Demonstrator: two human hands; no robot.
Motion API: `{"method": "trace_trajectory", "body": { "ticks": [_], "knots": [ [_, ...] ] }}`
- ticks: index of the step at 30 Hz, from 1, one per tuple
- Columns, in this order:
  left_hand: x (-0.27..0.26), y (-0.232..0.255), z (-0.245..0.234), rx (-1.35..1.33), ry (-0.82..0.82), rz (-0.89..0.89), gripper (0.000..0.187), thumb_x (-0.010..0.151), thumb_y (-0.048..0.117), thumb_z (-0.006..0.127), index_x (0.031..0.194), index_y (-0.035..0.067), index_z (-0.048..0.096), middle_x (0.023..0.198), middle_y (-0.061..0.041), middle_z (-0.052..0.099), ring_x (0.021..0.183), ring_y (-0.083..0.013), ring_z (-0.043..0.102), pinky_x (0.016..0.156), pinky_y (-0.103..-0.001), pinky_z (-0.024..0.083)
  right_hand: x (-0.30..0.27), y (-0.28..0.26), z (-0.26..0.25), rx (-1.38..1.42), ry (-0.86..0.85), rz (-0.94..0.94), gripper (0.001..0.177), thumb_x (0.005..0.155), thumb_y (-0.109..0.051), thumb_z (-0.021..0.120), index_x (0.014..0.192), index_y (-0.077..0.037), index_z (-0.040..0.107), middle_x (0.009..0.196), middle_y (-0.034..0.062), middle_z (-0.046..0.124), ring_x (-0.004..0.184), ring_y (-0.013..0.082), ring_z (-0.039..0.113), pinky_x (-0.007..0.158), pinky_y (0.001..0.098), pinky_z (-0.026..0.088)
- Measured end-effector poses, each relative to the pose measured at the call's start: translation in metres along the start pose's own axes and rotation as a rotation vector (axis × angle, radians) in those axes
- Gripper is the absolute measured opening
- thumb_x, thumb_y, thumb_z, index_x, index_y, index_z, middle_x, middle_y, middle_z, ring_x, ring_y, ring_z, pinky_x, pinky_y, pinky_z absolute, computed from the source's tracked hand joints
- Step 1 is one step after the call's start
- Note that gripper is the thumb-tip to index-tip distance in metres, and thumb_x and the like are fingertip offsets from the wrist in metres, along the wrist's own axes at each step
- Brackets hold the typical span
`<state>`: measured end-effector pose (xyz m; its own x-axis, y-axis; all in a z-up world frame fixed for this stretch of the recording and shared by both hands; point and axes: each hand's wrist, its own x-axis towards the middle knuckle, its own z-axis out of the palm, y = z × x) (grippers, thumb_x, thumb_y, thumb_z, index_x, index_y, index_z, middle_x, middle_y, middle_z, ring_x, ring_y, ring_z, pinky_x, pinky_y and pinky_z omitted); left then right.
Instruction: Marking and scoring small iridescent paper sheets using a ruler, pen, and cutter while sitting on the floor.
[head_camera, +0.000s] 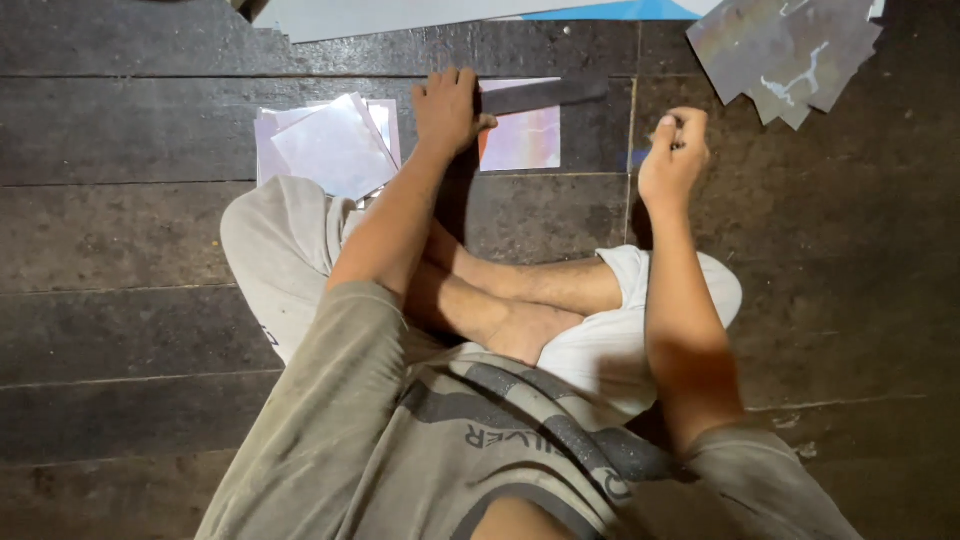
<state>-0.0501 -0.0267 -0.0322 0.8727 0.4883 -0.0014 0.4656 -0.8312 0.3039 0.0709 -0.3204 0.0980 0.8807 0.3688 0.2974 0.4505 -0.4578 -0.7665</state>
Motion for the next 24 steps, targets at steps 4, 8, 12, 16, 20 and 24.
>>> {"method": "trace_trajectory", "body": {
  "ticks": [4, 8, 12, 16, 20, 24],
  "knots": [
    [-0.019, 0.027, -0.057, -0.184, -0.251, 0.026, 0.024, 0.086, 0.030, 0.073, 0.096, 0.012, 0.063, 0.086, -0.012, 0.075, 0.075, -0.0405, 0.069, 0.067, -0.054, 0.052, -0.008, -0.030, 0.002, -0.311, -0.120, -0.213, 0.030, 0.100, 0.003, 0.052, 0.128, 0.002, 0.062, 0.112, 0.0216, 0.064, 0.096, 0.0379, 0.062, 0.087, 0.0454, 0.050],
    [-0.055, 0.049, -0.057, -0.529, -0.525, 0.114, 0.041, 0.078, 0.035, 0.091, 0.101, 0.013, 0.065, 0.090, -0.017, 0.074, 0.096, -0.0407, 0.073, 0.082, -0.051, 0.057, -0.032, -0.033, 0.006, -0.660, -0.503, -0.283, 0.069, 0.085, -0.011, 0.085, 0.148, -0.016, 0.058, 0.137, 0.0195, 0.050, 0.111, 0.0459, 0.063, 0.071, 0.0632, 0.062],
    [-0.059, 0.055, -0.063, -0.864, -0.454, 0.156, 0.034, 0.084, 0.039, 0.085, 0.104, 0.014, 0.073, 0.088, -0.019, 0.073, 0.089, -0.0381, 0.072, 0.080, -0.046, 0.055, -0.042, 0.029, 0.016, -0.752, -0.373, -0.457, 0.044, 0.078, -0.022, 0.082, 0.120, -0.021, 0.069, 0.116, 0.0006, 0.058, 0.101, 0.0261, 0.062, 0.056, 0.0451, 0.063],
    [-0.017, 0.034, -0.053, -0.804, -0.295, 0.041, 0.064, 0.094, 0.058, 0.071, 0.138, 0.013, 0.061, 0.135, -0.026, 0.064, 0.130, -0.0492, 0.056, 0.111, -0.062, 0.043, -0.035, 0.028, -0.006, -0.756, -0.292, -0.332, 0.036, 0.082, -0.021, 0.078, 0.118, -0.017, 0.072, 0.107, 0.0021, 0.061, 0.095, 0.0261, 0.064, 0.054, 0.0429, 0.060],
    [-0.010, 0.027, -0.058, -0.115, -0.408, 0.247, 0.075, 0.098, 0.061, 0.053, 0.162, 0.026, 0.034, 0.171, -0.013, 0.024, 0.158, -0.0334, 0.026, 0.124, -0.070, 0.015, -0.032, 0.042, -0.014, -0.778, -0.312, -0.072, 0.040, 0.081, -0.022, 0.082, 0.119, -0.015, 0.071, 0.108, 0.0062, 0.062, 0.096, 0.0318, 0.064, 0.061, 0.0514, 0.059],
    [-0.045, 0.030, -0.057, 0.120, -0.492, 0.276, 0.083, 0.093, 0.052, 0.067, 0.163, 0.028, 0.030, 0.166, -0.016, 0.031, 0.148, -0.0327, 0.044, 0.121, -0.074, 0.013, -0.028, 0.052, -0.020, -0.657, -0.251, 0.189, 0.043, 0.086, -0.033, 0.082, 0.122, -0.015, 0.068, 0.105, 0.0096, 0.063, 0.093, 0.0411, 0.068, 0.070, 0.0621, 0.057]
  ]
}}
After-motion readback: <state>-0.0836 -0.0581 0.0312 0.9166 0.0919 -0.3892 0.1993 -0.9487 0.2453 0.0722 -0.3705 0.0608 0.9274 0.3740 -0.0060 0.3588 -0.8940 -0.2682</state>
